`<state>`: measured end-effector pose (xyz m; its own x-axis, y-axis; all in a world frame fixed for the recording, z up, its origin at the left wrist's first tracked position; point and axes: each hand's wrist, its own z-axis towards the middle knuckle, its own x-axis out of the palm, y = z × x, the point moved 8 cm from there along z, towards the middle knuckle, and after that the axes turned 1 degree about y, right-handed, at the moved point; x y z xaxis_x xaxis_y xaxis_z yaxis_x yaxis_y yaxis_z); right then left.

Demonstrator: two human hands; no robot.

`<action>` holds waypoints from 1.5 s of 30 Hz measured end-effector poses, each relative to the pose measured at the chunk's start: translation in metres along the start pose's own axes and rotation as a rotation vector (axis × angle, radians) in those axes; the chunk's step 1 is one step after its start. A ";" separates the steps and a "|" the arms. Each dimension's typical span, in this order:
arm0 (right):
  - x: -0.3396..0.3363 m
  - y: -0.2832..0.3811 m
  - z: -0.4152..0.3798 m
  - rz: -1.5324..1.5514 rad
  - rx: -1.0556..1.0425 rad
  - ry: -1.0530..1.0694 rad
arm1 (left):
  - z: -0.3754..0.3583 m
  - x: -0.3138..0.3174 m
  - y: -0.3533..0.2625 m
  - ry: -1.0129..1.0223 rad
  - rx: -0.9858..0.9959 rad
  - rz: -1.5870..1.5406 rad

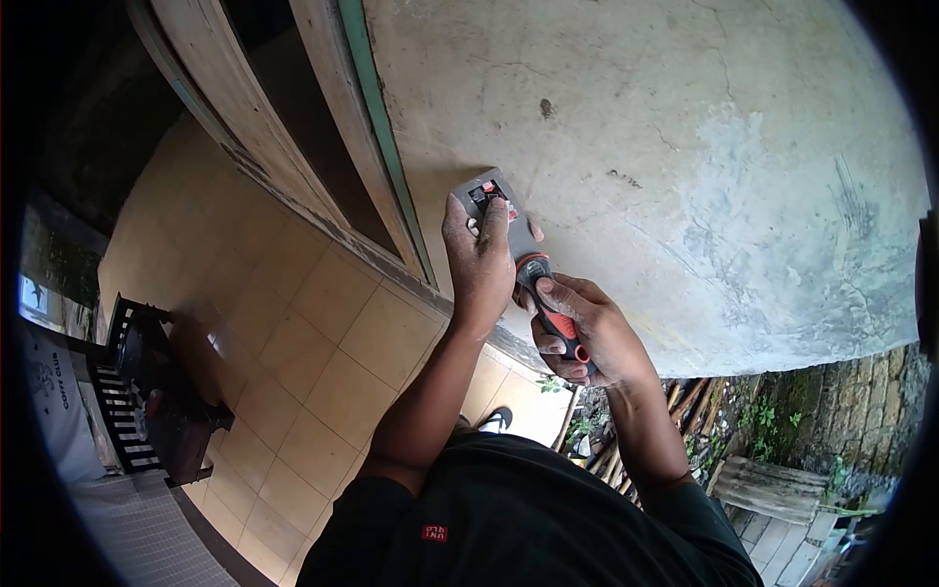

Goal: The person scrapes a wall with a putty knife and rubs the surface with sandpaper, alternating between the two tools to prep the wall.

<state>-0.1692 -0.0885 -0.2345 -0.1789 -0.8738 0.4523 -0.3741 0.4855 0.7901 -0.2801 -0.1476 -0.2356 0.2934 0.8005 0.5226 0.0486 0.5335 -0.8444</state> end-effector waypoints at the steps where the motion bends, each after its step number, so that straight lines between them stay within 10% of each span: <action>1: -0.005 -0.001 -0.009 0.005 -0.004 -0.004 | -0.007 0.007 0.002 -0.007 -0.009 -0.018; 19: -0.082 -0.031 -0.165 -0.031 -0.342 -0.366 | -0.119 0.145 0.054 0.498 -0.096 -0.089; 27: -0.059 -0.059 -0.113 -0.018 -0.604 -0.371 | -0.083 0.108 0.034 0.491 -0.011 0.049; 31: -0.069 -0.044 -0.100 -0.399 -0.587 -0.831 | -0.057 0.100 0.029 0.466 0.001 0.126; 40: -0.079 -0.026 -0.123 -0.660 -0.468 -1.000 | -0.061 0.097 0.060 0.505 -0.248 0.187; 45: -0.082 -0.026 -0.127 -0.821 -0.498 -0.989 | -0.067 0.097 0.056 0.341 -0.027 0.158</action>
<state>-0.0292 -0.0257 -0.2394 -0.7120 -0.4660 -0.5252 -0.3609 -0.3988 0.8431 -0.1850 -0.0583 -0.2401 0.6004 0.7328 0.3201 0.0007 0.3998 -0.9166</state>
